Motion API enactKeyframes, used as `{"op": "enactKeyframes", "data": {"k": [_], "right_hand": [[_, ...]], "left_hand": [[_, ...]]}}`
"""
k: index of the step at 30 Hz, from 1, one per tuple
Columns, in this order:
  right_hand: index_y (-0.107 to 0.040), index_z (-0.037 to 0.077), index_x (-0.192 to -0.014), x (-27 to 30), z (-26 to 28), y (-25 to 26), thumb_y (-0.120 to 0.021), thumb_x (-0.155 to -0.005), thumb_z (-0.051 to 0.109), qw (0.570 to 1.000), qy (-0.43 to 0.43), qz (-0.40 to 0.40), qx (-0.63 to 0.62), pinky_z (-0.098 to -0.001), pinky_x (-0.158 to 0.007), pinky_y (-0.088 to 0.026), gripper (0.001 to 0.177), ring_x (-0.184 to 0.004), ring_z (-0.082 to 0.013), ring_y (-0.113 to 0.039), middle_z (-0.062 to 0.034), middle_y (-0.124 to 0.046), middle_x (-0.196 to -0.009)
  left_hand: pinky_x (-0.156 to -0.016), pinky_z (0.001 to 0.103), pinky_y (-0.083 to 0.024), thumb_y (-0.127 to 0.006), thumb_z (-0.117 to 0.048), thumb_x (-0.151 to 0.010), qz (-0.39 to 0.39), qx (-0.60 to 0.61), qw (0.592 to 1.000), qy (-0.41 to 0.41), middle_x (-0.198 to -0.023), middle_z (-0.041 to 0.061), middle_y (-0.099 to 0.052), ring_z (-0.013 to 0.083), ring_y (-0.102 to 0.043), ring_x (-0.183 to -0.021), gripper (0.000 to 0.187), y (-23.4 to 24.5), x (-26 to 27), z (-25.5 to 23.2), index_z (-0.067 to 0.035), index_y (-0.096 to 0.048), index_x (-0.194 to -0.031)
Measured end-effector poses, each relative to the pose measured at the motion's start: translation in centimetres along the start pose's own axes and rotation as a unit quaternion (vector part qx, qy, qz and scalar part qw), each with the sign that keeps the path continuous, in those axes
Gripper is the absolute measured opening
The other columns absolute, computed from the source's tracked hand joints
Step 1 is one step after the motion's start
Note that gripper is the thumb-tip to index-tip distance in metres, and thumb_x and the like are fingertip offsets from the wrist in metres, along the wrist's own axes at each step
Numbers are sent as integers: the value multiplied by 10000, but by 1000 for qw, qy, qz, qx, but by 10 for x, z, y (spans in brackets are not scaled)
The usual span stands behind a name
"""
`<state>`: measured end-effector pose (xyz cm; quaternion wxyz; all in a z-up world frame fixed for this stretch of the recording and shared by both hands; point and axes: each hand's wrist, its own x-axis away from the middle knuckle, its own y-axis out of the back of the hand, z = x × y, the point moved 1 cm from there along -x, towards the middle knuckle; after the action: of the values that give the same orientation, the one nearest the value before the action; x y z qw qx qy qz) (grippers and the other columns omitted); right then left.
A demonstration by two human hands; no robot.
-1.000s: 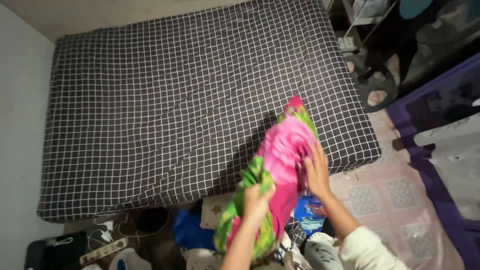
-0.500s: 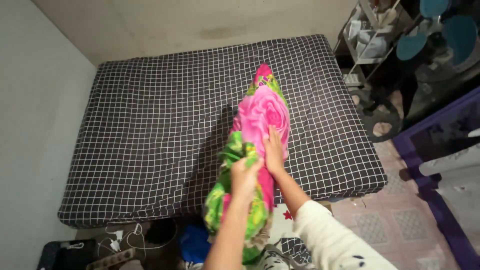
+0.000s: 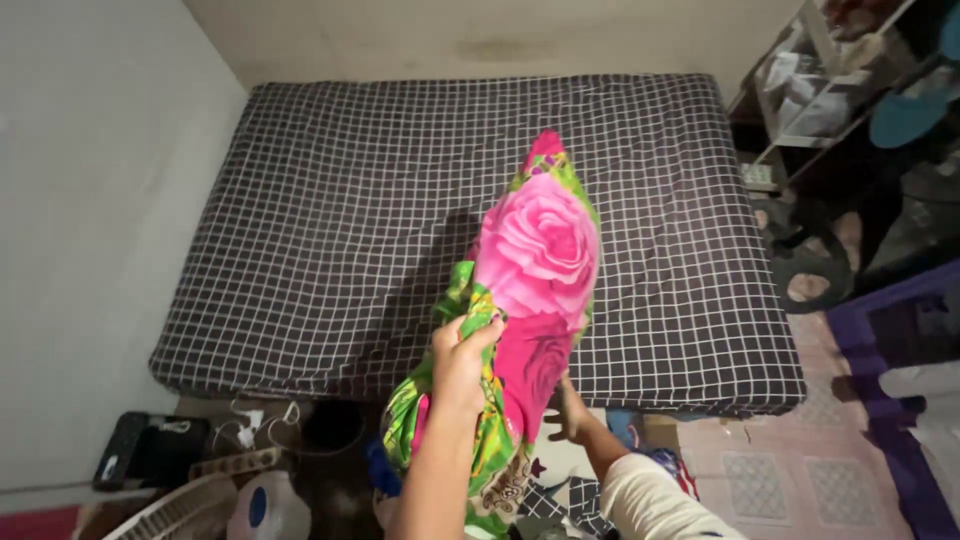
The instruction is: Arrange pillows, fold blankets, and smooth the bedsheet on a floor mattress
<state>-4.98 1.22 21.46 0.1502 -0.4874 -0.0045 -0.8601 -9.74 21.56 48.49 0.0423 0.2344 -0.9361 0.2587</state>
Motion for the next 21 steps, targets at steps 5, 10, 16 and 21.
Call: {"op": "enactKeyframes", "data": {"k": [5, 10, 16, 21], "right_hand": [[-376, 188, -1596, 21, 25, -30, -136, -856, 892, 965, 21, 70, -253, -601, -1185, -259, 1049, -1498, -365, -350, -104, -391, -1652], [-484, 121, -1492, 39, 70, -51, -337, -927, 763, 900, 73, 168, -395, -577, -1167, -342, 868, -1384, -363, -483, -125, -535, -1509], [-562, 61, -1418, -79, 68, 4, -428, -1049, 474, 972, 58, 59, -219, -579, -1099, -458, 571, -1259, -376, -623, -192, -638, -1409], [-539, 90, -1411, -44, 111, 8, -431, -1054, 453, 974, 131, 15, -185, -579, -1032, -496, 522, -1203, -362, -630, -168, -639, -1361]], "left_hand": [[-753, 264, -514, -754, 1, -807, 10, 57, 998, -3, -877, 44, -742, 122, -684, -786, 167, 15, 13, -21, 29, -758, -971], [-789, 277, -541, -729, 1, -797, 20, 107, 994, -10, -917, 63, -757, 143, -701, -815, 206, 26, 22, -60, 28, -751, -1000], [-801, 302, -549, -713, 5, -780, -12, 152, 987, -54, -939, 90, -758, 188, -715, -824, 251, 71, 0, -80, 34, -735, -1028], [-821, 304, -545, -718, -11, -779, -118, 103, 979, -130, -953, 66, -754, 188, -710, -847, 279, 152, -25, -55, 22, -735, -1056]]}}
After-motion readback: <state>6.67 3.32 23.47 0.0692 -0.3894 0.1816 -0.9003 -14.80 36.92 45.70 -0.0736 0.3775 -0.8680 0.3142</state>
